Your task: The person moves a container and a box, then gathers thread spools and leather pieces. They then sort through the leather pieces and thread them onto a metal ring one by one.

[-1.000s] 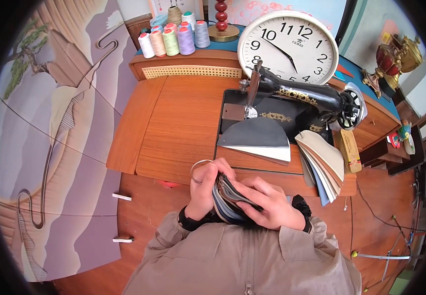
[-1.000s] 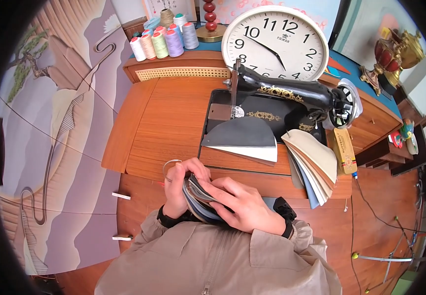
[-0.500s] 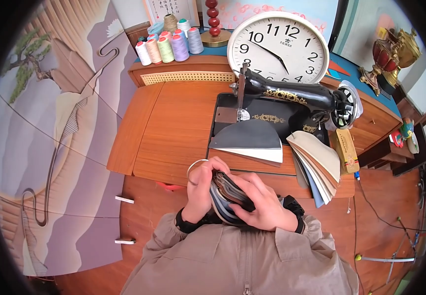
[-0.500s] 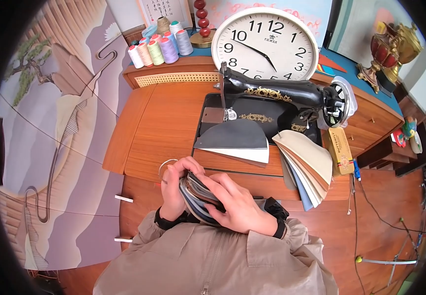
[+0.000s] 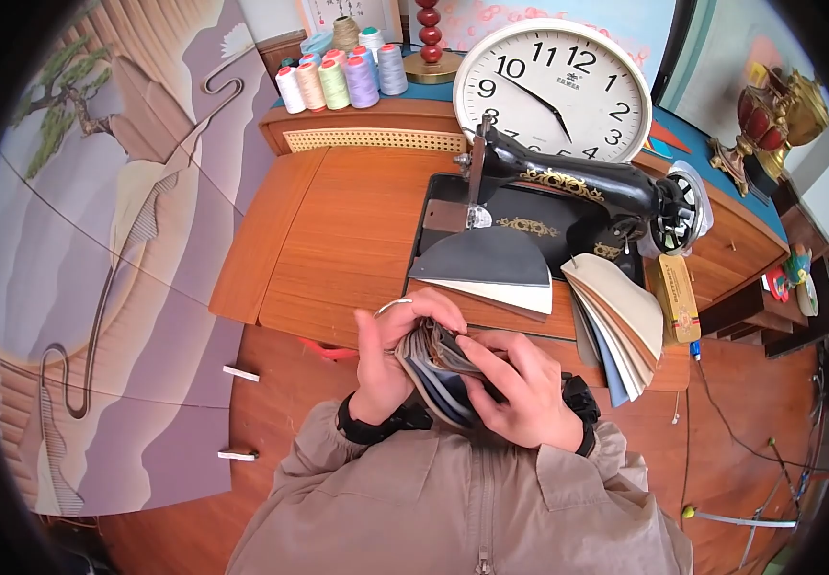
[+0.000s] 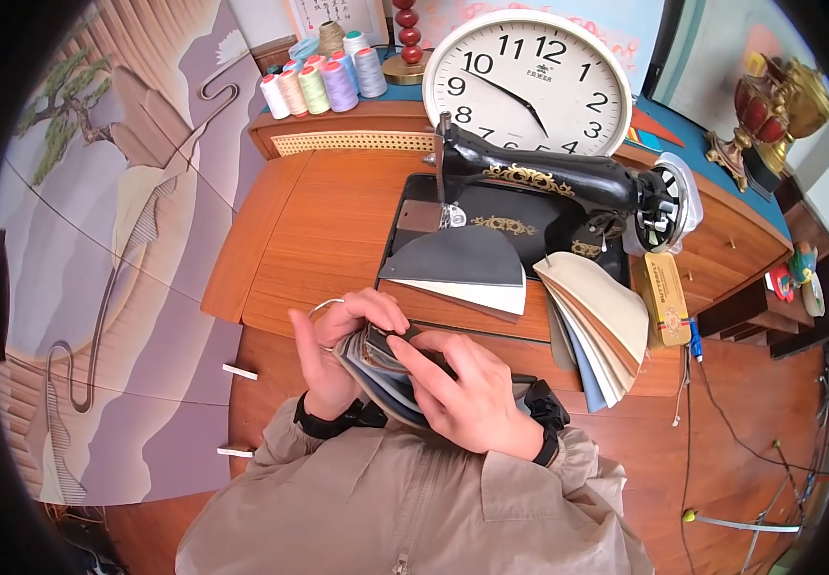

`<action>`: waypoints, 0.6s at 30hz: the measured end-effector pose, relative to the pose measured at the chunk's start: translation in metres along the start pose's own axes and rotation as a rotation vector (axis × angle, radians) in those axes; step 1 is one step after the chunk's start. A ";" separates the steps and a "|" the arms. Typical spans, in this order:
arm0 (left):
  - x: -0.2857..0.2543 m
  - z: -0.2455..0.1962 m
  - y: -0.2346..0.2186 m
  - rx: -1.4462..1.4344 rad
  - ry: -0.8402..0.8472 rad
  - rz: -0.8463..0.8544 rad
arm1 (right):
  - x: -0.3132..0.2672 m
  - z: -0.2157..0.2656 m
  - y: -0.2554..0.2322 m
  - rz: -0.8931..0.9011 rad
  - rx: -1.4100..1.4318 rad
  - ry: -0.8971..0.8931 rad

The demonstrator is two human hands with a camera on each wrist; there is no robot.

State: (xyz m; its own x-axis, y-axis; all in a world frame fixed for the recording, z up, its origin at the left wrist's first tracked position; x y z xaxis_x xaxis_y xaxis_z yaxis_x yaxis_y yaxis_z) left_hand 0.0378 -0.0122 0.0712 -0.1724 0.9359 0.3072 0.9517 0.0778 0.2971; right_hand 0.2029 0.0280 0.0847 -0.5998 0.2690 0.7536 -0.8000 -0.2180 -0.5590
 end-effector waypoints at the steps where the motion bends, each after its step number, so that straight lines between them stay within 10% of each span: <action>1: -0.001 0.003 -0.003 -0.029 -0.006 -0.003 | 0.001 0.001 0.000 0.012 -0.011 0.005; 12: -0.005 0.000 -0.020 0.004 -0.129 -0.188 | 0.012 0.001 0.005 0.172 -0.187 -0.006; 18: -0.005 0.008 -0.031 -0.223 -0.107 -0.248 | 0.016 -0.008 0.007 0.152 0.299 0.147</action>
State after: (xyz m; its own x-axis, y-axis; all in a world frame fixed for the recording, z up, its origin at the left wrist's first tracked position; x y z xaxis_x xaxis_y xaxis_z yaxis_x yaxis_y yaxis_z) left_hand 0.0113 -0.0162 0.0536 -0.3526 0.9295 0.1080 0.8030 0.2413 0.5450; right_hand 0.1874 0.0381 0.0900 -0.7247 0.3395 0.5996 -0.6751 -0.5244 -0.5189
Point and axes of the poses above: each hand's wrist, its own x-axis towards the middle knuckle, its own y-axis out of the palm, z = x × y, the point moved 2 cm from there along x, towards the middle knuckle, and after that the axes turned 9 degrees about -y, right-handed, at the moved point
